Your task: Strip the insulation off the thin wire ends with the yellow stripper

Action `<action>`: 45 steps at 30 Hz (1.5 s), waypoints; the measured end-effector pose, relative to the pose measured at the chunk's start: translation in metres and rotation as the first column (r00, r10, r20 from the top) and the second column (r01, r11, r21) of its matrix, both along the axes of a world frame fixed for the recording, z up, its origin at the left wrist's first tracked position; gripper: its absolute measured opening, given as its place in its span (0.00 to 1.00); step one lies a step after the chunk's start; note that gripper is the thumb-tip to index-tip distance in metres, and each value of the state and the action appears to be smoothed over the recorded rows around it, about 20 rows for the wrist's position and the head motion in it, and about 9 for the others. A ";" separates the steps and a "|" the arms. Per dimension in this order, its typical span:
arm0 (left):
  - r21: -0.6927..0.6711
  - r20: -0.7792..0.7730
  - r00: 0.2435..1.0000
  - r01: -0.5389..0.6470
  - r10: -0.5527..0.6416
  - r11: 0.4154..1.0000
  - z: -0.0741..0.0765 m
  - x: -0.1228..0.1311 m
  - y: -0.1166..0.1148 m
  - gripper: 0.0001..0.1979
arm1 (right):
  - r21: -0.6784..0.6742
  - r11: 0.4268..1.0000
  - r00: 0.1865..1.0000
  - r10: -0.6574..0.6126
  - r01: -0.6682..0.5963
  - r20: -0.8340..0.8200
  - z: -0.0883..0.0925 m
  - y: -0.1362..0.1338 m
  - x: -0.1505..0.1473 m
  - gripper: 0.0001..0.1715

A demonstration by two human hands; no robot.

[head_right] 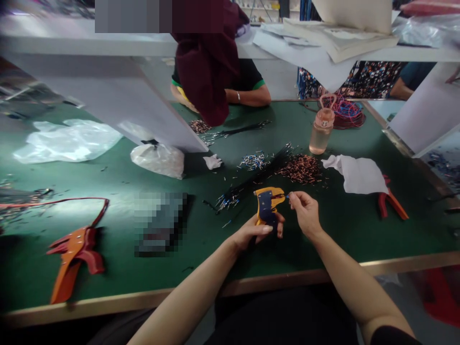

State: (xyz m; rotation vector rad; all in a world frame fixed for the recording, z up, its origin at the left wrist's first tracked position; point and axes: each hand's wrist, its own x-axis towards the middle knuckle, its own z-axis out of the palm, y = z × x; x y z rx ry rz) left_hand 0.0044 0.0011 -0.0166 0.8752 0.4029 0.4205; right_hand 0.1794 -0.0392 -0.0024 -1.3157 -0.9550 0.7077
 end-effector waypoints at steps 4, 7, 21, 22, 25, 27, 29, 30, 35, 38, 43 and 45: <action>0.009 0.005 1.000 0.001 -0.001 1.000 0.002 0.000 -0.002 0.23 | -0.018 1.000 1.000 0.012 -0.012 -0.019 -0.001 0.000 0.000 0.23; 0.025 -0.029 1.000 0.001 -0.001 1.000 0.003 0.000 -0.003 0.24 | -0.029 0.999 0.999 0.027 -0.028 -0.024 -0.001 0.000 -0.001 0.25; 0.070 -0.130 0.991 -0.024 0.033 0.997 0.007 0.002 -0.003 0.20 | -0.035 0.995 0.987 0.083 -0.089 -0.137 -0.003 0.003 -0.002 0.26; 0.071 -0.129 0.991 -0.026 0.035 0.997 0.008 0.002 -0.004 0.20 | -0.037 0.995 0.986 0.083 -0.089 -0.146 -0.002 0.003 -0.001 0.26; 0.090 -0.135 0.990 -0.030 0.042 0.996 0.011 0.005 -0.008 0.21 | -0.038 0.996 0.984 0.077 -0.084 -0.161 -0.001 0.002 -0.002 0.25; 0.096 -0.146 0.986 -0.068 0.082 0.993 0.012 0.008 -0.011 0.21 | -0.041 0.997 0.985 0.056 -0.064 -0.165 -0.001 0.003 -0.002 0.25; 0.088 -0.157 0.978 -0.126 0.139 0.988 0.010 0.010 -0.013 0.23 | -0.054 0.998 0.985 0.025 -0.034 -0.168 -0.001 0.003 -0.003 0.25; 0.076 -0.157 0.976 -0.141 0.152 0.987 0.009 0.011 -0.014 0.24 | -0.061 0.998 0.986 0.011 -0.021 -0.166 -0.001 0.004 -0.003 0.26; -0.063 0.024 0.992 -0.121 0.123 0.991 0.006 0.009 -0.009 0.19 | -0.067 0.997 0.990 -0.056 0.047 -0.129 0.000 0.004 0.000 0.28; -0.130 0.140 0.973 -0.167 0.185 0.977 0.007 0.006 -0.004 0.19 | -0.086 0.994 0.990 -0.084 0.075 -0.112 0.001 0.004 0.001 0.28; -0.093 0.126 0.961 -0.237 0.247 0.967 0.003 0.006 0.001 0.19 | -0.081 0.990 0.991 -0.120 0.115 -0.057 -0.002 0.003 -0.001 0.24; -0.064 0.119 0.959 -0.252 0.258 0.966 -0.002 0.007 0.002 0.20 | -0.064 0.991 0.993 -0.116 0.115 -0.026 -0.003 0.002 -0.002 0.22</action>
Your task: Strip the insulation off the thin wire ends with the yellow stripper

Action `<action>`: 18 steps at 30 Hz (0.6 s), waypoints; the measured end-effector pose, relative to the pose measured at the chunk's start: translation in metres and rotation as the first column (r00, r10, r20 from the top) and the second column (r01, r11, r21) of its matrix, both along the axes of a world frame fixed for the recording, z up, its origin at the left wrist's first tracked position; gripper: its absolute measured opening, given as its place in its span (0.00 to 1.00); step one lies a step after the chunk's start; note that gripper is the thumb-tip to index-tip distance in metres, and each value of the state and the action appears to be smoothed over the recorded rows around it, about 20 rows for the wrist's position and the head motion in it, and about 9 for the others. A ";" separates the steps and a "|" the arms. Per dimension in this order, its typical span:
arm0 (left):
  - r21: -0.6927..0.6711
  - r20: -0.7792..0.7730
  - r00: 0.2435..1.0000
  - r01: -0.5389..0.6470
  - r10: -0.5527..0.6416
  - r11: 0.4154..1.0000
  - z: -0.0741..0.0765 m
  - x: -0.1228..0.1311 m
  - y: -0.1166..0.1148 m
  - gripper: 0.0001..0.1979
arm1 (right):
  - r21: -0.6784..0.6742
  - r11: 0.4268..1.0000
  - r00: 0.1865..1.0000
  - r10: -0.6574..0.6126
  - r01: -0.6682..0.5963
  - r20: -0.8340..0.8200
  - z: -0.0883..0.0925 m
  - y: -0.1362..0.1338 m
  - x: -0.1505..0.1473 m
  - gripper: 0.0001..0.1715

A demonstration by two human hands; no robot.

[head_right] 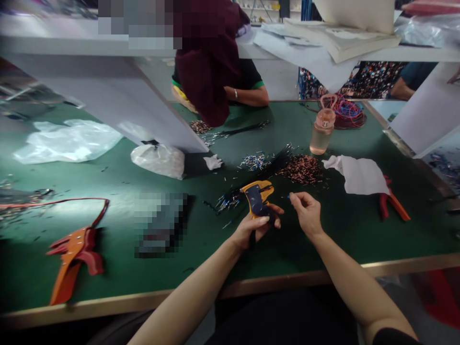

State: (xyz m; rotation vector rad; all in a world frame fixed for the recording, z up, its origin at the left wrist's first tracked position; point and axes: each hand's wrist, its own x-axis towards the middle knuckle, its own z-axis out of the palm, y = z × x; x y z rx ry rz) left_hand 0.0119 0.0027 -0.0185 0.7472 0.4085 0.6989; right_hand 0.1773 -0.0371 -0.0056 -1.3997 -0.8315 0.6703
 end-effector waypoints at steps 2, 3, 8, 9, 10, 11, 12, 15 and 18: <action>0.014 -0.001 1.000 -0.018 0.018 1.000 -0.005 0.002 0.001 0.22 | 0.007 1.000 1.000 0.014 -0.014 0.025 -0.001 -0.001 -0.001 0.20; 0.015 0.002 1.000 -0.029 0.029 0.999 -0.007 0.002 0.001 0.23 | 0.008 1.000 0.999 0.023 -0.024 0.038 -0.002 -0.001 -0.001 0.19; 0.016 -0.014 0.998 -0.059 0.059 0.998 -0.003 -0.001 0.001 0.26 | 0.034 0.997 0.981 0.069 -0.076 0.179 -0.005 -0.004 -0.002 0.13; 0.017 -0.023 0.998 -0.057 0.058 0.998 -0.001 -0.002 0.000 0.26 | 0.046 0.995 0.973 0.075 -0.087 0.216 -0.006 -0.005 -0.003 0.12; 0.020 -0.030 0.998 -0.057 0.058 0.998 0.001 -0.003 0.000 0.27 | 0.059 0.993 0.965 0.082 -0.099 0.248 -0.006 -0.005 -0.003 0.11; 0.027 -0.035 0.998 -0.059 0.060 0.998 0.003 -0.004 0.000 0.27 | 0.072 0.991 0.958 0.087 -0.110 0.274 -0.006 -0.005 -0.003 0.10; 0.036 -0.036 0.997 -0.062 0.064 0.997 0.004 -0.004 0.000 0.27 | 0.085 0.989 0.951 0.090 -0.120 0.294 -0.007 -0.005 -0.003 0.10; 0.058 -0.035 0.995 -0.086 0.088 0.995 0.005 -0.004 0.001 0.26 | 0.107 0.982 0.933 0.108 -0.153 0.344 -0.006 -0.005 -0.003 0.08; 0.053 -0.035 0.992 -0.122 0.123 0.991 0.005 -0.004 0.003 0.26 | 0.118 0.976 0.903 0.118 -0.181 0.412 -0.004 -0.005 -0.001 0.08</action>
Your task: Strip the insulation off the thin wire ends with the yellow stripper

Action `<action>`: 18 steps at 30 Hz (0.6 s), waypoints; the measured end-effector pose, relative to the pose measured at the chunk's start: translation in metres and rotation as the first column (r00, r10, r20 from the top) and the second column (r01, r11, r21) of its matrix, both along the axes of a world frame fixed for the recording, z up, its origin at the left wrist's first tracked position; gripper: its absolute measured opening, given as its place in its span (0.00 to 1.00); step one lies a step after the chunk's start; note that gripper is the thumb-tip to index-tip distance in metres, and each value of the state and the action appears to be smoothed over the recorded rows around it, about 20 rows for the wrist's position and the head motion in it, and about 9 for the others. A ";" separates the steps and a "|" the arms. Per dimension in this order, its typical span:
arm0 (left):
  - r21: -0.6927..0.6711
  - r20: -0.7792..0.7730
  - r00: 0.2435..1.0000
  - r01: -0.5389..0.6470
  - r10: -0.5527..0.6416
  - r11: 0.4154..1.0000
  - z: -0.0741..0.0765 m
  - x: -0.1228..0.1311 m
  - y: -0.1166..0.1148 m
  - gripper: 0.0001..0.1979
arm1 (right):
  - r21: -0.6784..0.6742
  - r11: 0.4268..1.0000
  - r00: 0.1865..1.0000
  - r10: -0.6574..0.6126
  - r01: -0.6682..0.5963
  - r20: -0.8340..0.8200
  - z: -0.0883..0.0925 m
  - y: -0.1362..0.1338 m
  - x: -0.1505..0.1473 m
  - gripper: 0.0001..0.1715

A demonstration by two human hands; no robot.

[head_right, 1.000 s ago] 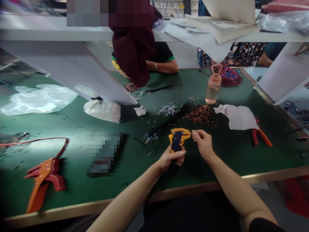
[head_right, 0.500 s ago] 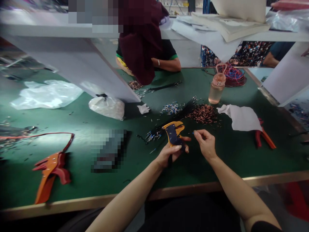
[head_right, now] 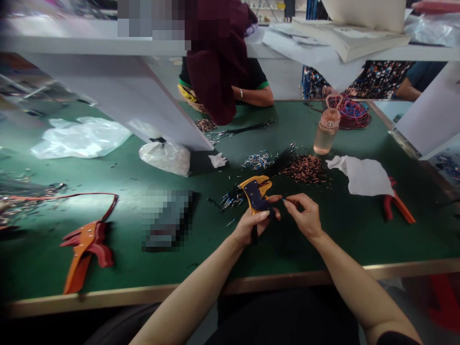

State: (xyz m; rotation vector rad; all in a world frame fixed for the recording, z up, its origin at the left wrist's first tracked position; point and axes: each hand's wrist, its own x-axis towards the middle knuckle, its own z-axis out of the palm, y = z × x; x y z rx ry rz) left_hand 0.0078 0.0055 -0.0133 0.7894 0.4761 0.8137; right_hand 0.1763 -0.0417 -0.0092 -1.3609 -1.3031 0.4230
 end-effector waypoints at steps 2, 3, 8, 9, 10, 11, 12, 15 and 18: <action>-0.010 -0.005 1.000 -0.010 0.010 1.000 0.000 0.000 0.000 0.27 | 0.031 1.000 0.997 -0.008 0.006 0.072 0.002 -0.001 0.001 0.09; -0.013 -0.009 1.000 -0.011 0.011 1.000 -0.001 0.000 0.001 0.27 | 0.057 0.998 0.993 -0.024 0.017 0.115 0.003 -0.002 0.001 0.10; -0.001 -0.070 0.997 0.017 -0.017 1.000 -0.003 -0.002 -0.001 0.30 | 0.263 0.963 0.923 -0.149 0.055 0.355 0.008 -0.006 0.000 0.11; 0.005 -0.098 0.995 0.037 -0.036 0.999 -0.003 -0.002 -0.001 0.31 | 0.300 0.953 0.905 -0.168 0.047 0.391 0.010 -0.006 -0.001 0.10; 0.013 -0.132 0.989 0.061 -0.059 0.998 -0.002 -0.002 -0.002 0.32 | 0.329 0.943 0.889 -0.184 0.040 0.420 0.011 -0.006 -0.002 0.10; 0.020 -0.169 0.982 0.087 -0.082 0.996 -0.002 -0.003 -0.002 0.33 | 0.350 0.936 0.874 -0.198 0.034 0.444 0.012 -0.007 -0.003 0.09; 0.026 -0.203 0.974 0.105 -0.097 0.994 -0.002 -0.002 -0.003 0.33 | 0.364 0.931 0.861 -0.209 0.030 0.464 0.013 -0.007 -0.004 0.09; 0.046 -0.260 0.962 0.101 -0.086 0.994 -0.006 -0.001 -0.006 0.31 | 0.390 0.921 0.837 -0.232 0.025 0.495 0.015 -0.008 -0.006 0.07; 0.064 -0.271 0.961 0.067 -0.047 0.996 -0.012 0.002 -0.008 0.27 | 0.391 0.920 0.831 -0.236 0.025 0.504 0.015 -0.010 -0.009 0.08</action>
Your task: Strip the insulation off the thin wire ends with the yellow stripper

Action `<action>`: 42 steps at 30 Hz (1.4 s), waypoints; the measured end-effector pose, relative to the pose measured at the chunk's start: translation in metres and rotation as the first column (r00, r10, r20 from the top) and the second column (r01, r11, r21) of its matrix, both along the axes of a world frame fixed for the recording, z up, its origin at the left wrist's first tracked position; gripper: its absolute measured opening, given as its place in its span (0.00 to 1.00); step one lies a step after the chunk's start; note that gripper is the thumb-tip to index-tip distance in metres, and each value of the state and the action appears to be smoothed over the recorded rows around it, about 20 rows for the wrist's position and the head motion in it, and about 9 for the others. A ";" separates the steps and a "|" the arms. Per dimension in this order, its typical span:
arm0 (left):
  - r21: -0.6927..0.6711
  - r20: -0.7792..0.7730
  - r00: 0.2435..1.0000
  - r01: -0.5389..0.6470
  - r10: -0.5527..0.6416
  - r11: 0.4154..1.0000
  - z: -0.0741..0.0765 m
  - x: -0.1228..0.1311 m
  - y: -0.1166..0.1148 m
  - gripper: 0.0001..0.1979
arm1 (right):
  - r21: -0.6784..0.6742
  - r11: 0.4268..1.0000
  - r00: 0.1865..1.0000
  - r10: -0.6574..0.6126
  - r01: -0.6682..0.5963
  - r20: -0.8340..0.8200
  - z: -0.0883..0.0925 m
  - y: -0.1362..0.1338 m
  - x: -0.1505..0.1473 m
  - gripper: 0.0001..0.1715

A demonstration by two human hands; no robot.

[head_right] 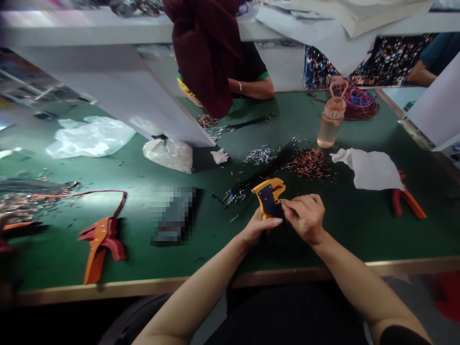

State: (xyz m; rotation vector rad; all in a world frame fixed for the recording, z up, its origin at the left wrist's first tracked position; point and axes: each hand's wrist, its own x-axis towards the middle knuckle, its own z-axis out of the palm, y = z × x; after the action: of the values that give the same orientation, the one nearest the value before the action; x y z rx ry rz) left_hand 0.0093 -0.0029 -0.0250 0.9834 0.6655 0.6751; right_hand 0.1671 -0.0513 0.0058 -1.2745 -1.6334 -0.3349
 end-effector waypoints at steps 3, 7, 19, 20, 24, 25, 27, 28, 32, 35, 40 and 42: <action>0.014 0.005 1.000 -0.022 0.021 1.000 -0.003 0.000 -0.001 0.25 | -0.119 0.993 1.000 0.007 -0.010 -0.029 0.000 -0.003 -0.003 0.10; 0.033 0.025 0.999 -0.045 0.044 0.998 0.004 -0.001 -0.001 0.25 | -0.300 0.947 0.962 0.034 -0.119 -0.271 -0.003 -0.004 -0.005 0.12; -0.064 0.178 0.950 -0.249 0.256 0.966 0.016 -0.011 0.013 0.24 | -0.465 0.400 0.559 0.158 -0.790 -0.814 -0.022 0.003 -0.002 0.19; -0.070 0.182 0.960 -0.202 0.211 0.977 0.018 -0.013 0.014 0.25 | -0.463 0.370 0.555 0.198 -0.805 -0.808 -0.020 0.002 -0.002 0.19; -0.067 0.235 0.972 0.012 0.004 0.998 0.023 -0.022 0.016 0.26 | -0.443 0.292 0.529 0.388 -0.848 -0.755 -0.011 -0.001 -0.001 0.19; -0.066 0.242 0.969 0.065 -0.047 0.996 0.024 -0.023 0.016 0.26 | -0.439 0.276 0.519 0.427 -0.855 -0.741 -0.009 -0.001 0.000 0.19; -0.056 0.243 0.961 0.149 -0.131 0.987 0.024 -0.026 0.016 0.26 | -0.424 0.240 0.487 0.481 -0.873 -0.729 -0.006 -0.003 -0.001 0.19; -0.046 0.240 0.957 0.180 -0.164 0.983 0.024 -0.027 0.015 0.26 | -0.412 0.218 0.464 0.497 -0.885 -0.734 -0.005 -0.004 -0.002 0.18; -0.033 0.248 0.943 0.237 -0.222 0.971 0.023 -0.028 0.015 0.27 | -0.324 0.204 0.383 0.474 -0.924 -0.793 -0.004 -0.006 -0.008 0.20; -0.047 0.315 0.925 0.241 -0.215 0.969 0.024 -0.027 0.015 0.34 | -0.252 0.328 0.375 0.397 -0.910 -0.838 -0.007 -0.005 -0.011 0.23; -0.084 0.301 0.943 0.174 -0.141 0.981 0.024 -0.021 0.009 0.36 | -0.163 0.461 0.338 0.328 -0.873 -0.882 -0.013 -0.002 -0.012 0.23; -0.116 0.290 0.951 0.144 -0.106 0.983 0.022 -0.017 0.005 0.34 | -0.150 0.492 0.341 0.324 -0.857 -0.882 -0.016 -0.001 -0.012 0.22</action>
State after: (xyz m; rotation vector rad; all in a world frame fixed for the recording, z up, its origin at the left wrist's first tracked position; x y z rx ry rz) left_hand -0.0075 0.0020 -0.0031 0.7764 0.3880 0.6340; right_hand 0.1552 -0.0523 -0.0101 -0.8285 -1.3044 1.2465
